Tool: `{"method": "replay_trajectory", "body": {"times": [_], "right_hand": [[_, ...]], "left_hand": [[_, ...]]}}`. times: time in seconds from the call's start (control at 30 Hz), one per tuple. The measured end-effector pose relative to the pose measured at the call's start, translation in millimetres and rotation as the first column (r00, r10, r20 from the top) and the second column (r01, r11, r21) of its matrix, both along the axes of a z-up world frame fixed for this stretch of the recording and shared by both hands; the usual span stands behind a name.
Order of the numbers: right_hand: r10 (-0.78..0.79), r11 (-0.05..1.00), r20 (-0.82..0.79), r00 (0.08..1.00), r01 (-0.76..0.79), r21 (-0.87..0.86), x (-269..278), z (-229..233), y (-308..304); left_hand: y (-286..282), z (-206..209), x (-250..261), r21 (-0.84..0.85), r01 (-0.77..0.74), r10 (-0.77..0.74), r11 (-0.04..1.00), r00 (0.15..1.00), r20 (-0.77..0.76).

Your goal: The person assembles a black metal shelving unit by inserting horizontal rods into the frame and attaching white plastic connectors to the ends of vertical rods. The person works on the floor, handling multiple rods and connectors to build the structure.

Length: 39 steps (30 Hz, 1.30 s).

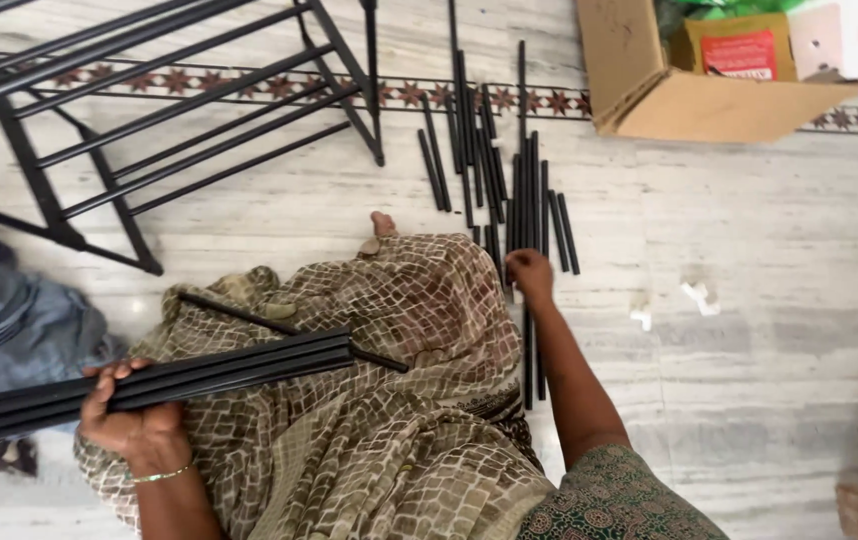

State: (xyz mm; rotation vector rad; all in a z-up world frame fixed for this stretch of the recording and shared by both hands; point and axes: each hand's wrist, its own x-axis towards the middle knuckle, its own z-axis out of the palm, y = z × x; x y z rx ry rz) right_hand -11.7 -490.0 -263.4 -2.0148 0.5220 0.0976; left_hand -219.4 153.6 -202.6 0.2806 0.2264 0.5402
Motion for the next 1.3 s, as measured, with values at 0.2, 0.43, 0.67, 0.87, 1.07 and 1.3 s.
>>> {"method": "replay_trajectory", "body": {"times": [0.2, 0.43, 0.67, 0.87, 1.07, 1.3], "right_hand": [[0.324, 0.852, 0.091, 0.942, -0.248, -0.46, 47.6, -19.6, 46.7], [0.324, 0.654, -0.341, 0.882, -0.47, -0.593, 125.6, -2.0, 85.9], [0.066, 0.962, -0.093, 0.994, -0.039, 0.27, 116.2, -11.2, -9.2], [-0.046, 0.995, 0.01, 0.999, 0.045, 0.092, -67.2, -14.4, -85.7], [-0.117, 0.958, -0.154, 0.981, 0.071, -0.277, -219.7, 5.3, -44.7], [0.079, 0.792, -0.274, 0.959, -0.227, -0.567, -252.3, 21.6, -33.8]], "left_hand": [[12.6, -19.9, 12.8, 0.02, 0.053, -0.052, 0.998, 0.997, -0.05], [3.8, -13.4, 9.3, 0.089, 0.108, -0.093, 0.99, 0.982, -0.164], [17.2, -24.4, -0.3, 0.036, 0.102, -0.095, 0.994, 0.982, -0.165], [23.9, -29.4, 4.1, 0.055, 0.128, -0.116, 0.99, 0.978, -0.173], [21.8, -26.1, 8.3, 0.048, 0.141, -0.129, 0.989, 0.971, -0.202], [18.4, -30.5, 3.9, 0.032, 0.126, -0.119, 0.991, 0.979, -0.168]]}}
